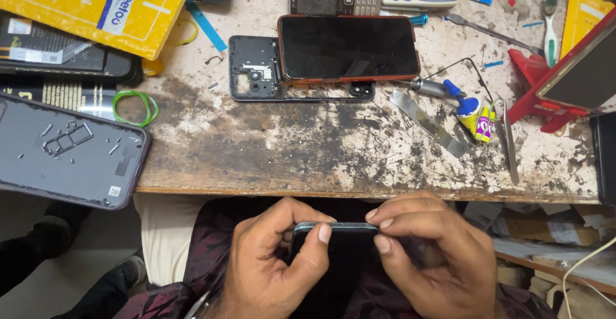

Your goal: The person holds a smartphone and repeatedly presses its edges to seat the screen. They apply adhesive along the seam and continue pressing the frame. The person uses a metal pry tool to adjust the screen edge and then sets the phone down.

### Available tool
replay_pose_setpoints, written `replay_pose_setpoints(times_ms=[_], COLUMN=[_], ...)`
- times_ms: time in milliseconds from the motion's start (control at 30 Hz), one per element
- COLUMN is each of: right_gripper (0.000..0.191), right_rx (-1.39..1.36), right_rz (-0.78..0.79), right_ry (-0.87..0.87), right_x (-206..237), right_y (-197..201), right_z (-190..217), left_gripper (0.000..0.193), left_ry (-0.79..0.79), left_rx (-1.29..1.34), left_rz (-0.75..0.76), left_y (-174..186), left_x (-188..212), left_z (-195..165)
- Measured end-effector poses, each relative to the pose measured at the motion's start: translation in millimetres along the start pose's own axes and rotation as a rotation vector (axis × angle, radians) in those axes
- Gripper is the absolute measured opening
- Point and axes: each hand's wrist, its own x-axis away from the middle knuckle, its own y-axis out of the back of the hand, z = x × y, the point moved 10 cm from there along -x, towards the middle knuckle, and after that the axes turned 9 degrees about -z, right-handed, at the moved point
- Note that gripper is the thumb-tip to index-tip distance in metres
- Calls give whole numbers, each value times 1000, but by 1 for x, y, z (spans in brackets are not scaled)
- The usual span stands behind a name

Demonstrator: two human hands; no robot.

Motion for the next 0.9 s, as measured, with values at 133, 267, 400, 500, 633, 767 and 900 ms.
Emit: replay_pose_setpoints(times_ms=[133, 267, 400, 500, 633, 767, 900], right_gripper=[22, 22, 21, 19, 18, 15, 13], right_rx=[0, -15, 27, -19, -1, 27, 84], right_rz=[24, 45, 51, 47, 22, 10, 6], right_ry=[-49, -95, -109, -146, -158, -199, -196], right_x=[2, 3, 2, 2, 3, 3, 4], right_y=[2, 3, 3, 1, 0, -1, -1], right_z=[-7, -10, -10, -10, -7, -7, -4], left_gripper=[9, 10, 12, 13, 14, 14, 15], left_ry=[-79, -121, -69, -134, -183, -223, -189], left_rx=[2, 0, -34, -33, -43, -16, -22], left_rz=[4, 33, 41, 41, 50, 67, 78], left_y=[-1, -2, 0, 0, 0, -1, -1], left_x=[1, 4, 6, 7, 8, 8, 8], left_z=[-7, -12, -7, -14, -20, -26, -24])
